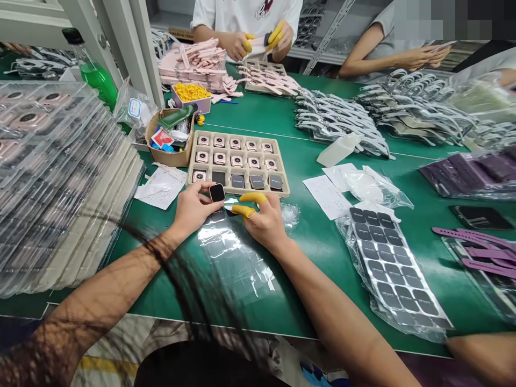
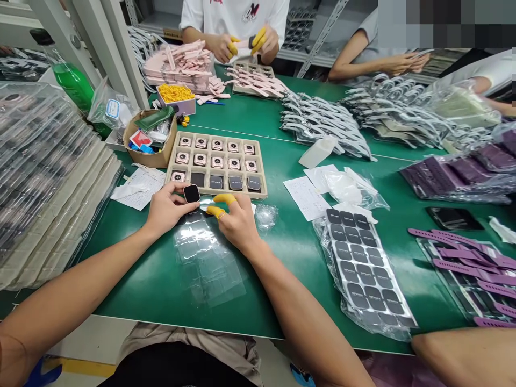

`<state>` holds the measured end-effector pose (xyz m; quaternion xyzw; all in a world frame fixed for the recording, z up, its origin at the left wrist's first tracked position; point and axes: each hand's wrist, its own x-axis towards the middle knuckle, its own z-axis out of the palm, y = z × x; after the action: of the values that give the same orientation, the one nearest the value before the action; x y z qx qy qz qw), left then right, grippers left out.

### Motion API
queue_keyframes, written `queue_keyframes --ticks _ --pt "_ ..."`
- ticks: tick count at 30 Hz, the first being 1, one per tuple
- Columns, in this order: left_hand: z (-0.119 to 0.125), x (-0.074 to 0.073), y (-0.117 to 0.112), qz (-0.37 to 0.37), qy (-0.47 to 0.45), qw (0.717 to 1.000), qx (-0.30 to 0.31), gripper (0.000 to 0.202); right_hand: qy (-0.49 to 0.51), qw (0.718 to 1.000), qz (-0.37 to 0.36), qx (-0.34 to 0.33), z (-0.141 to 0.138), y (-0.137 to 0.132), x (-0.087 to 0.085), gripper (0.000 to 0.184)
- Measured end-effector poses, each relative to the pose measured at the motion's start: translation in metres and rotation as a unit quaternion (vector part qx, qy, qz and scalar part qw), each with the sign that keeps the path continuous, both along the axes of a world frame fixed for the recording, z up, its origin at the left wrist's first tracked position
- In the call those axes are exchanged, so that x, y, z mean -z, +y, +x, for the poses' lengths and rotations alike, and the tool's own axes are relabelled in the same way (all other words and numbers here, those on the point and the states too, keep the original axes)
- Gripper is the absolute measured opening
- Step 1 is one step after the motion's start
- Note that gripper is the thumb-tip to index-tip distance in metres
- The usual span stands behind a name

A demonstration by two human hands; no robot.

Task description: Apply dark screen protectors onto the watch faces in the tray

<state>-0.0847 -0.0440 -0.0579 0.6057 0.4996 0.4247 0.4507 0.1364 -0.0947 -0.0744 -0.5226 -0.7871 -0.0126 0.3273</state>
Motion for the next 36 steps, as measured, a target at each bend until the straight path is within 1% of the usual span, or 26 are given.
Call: queue_keyframes --ticks 2,4,5,7,9,10,11,12,13,14,15,16,18,19,20,21,23,25,27,28,30,33,36 --pt "0.000 0.000 0.000 0.001 0.027 1.000 0.007 0.044 -0.042 0.997 -0.038 -0.054 0.003 0.000 -0.002 0.038" --pt "0.000 -0.002 -0.002 0.005 0.051 0.998 0.022 0.041 -0.064 0.990 -0.080 -0.099 0.005 0.001 -0.002 0.037" --pt "0.000 -0.003 -0.003 0.009 0.060 0.998 0.031 0.040 -0.068 0.987 -0.092 -0.109 0.007 0.001 -0.003 0.036" --pt "0.000 -0.007 -0.005 0.018 0.076 0.996 0.044 0.039 -0.062 0.990 -0.094 -0.090 0.009 0.000 -0.004 0.031" --pt "0.000 -0.009 -0.005 0.026 0.090 0.995 0.045 0.040 -0.033 0.995 -0.075 -0.060 0.012 -0.004 -0.008 0.031" --pt "-0.001 -0.010 -0.005 0.029 0.098 0.994 0.045 0.040 -0.007 0.996 -0.067 -0.060 0.014 -0.008 -0.011 0.030" --pt "-0.001 -0.011 -0.005 0.033 0.108 0.993 0.043 0.040 0.028 0.994 -0.067 -0.076 0.016 -0.012 -0.015 0.027" --pt "-0.001 -0.013 -0.005 0.041 0.122 0.991 0.039 0.040 0.076 0.988 -0.081 -0.108 0.017 -0.017 -0.019 0.023" --pt "-0.001 -0.014 -0.006 0.054 0.135 0.989 0.034 0.038 0.139 0.974 -0.111 -0.141 0.018 -0.021 -0.022 0.018" --pt "-0.001 -0.015 -0.008 0.069 0.145 0.987 0.030 0.037 0.216 0.952 -0.150 -0.160 0.018 -0.025 -0.025 0.011" --pt "0.000 -0.016 -0.010 0.083 0.144 0.986 0.030 0.036 0.303 0.922 -0.189 -0.152 0.016 -0.029 -0.027 0.007" --pt "0.001 -0.016 -0.013 0.089 0.129 0.987 0.036 0.037 0.390 0.885 -0.223 -0.120 0.013 -0.031 -0.027 0.009" --pt "0.005 -0.016 -0.020 0.060 0.062 0.994 0.068 0.044 0.531 0.805 -0.263 -0.013 0.003 -0.033 -0.026 0.026" --pt "0.008 -0.014 -0.022 0.030 0.023 0.996 0.085 0.047 0.575 0.771 -0.272 0.037 -0.003 -0.033 -0.024 0.035" --pt "0.010 -0.012 -0.024 -0.001 -0.010 0.995 0.099 0.050 0.606 0.742 -0.278 0.072 -0.009 -0.032 -0.023 0.042" --pt "0.013 -0.009 -0.025 -0.026 -0.034 0.993 0.110 0.052 0.628 0.719 -0.284 0.092 -0.014 -0.030 -0.022 0.046" --pt "0.017 -0.004 -0.024 -0.049 -0.056 0.989 0.125 0.054 0.658 0.686 -0.294 0.103 -0.020 -0.028 -0.022 0.047" --pt "0.018 0.001 -0.022 -0.049 -0.054 0.988 0.137 0.056 0.676 0.663 -0.305 0.098 -0.020 -0.026 -0.023 0.049" --pt "0.018 0.004 -0.022 -0.040 -0.038 0.988 0.141 0.056 0.686 0.650 -0.314 0.096 -0.016 -0.025 -0.025 0.050" --pt "0.018 0.004 -0.022 -0.034 -0.029 0.989 0.142 0.056 0.687 0.648 -0.315 0.096 -0.015 -0.024 -0.026 0.050" --pt "0.018 0.004 -0.022 -0.028 -0.018 0.989 0.144 0.055 0.681 0.653 -0.316 0.101 -0.013 -0.024 -0.028 0.049" --pt "0.019 0.003 -0.023 -0.023 -0.009 0.988 0.150 0.056 0.662 0.667 -0.326 0.107 -0.015 -0.024 -0.029 0.050" --pt "0.018 0.003 -0.023 -0.022 0.003 0.987 0.160 0.056 0.654 0.667 -0.339 0.114 -0.019 -0.022 -0.028 0.055"
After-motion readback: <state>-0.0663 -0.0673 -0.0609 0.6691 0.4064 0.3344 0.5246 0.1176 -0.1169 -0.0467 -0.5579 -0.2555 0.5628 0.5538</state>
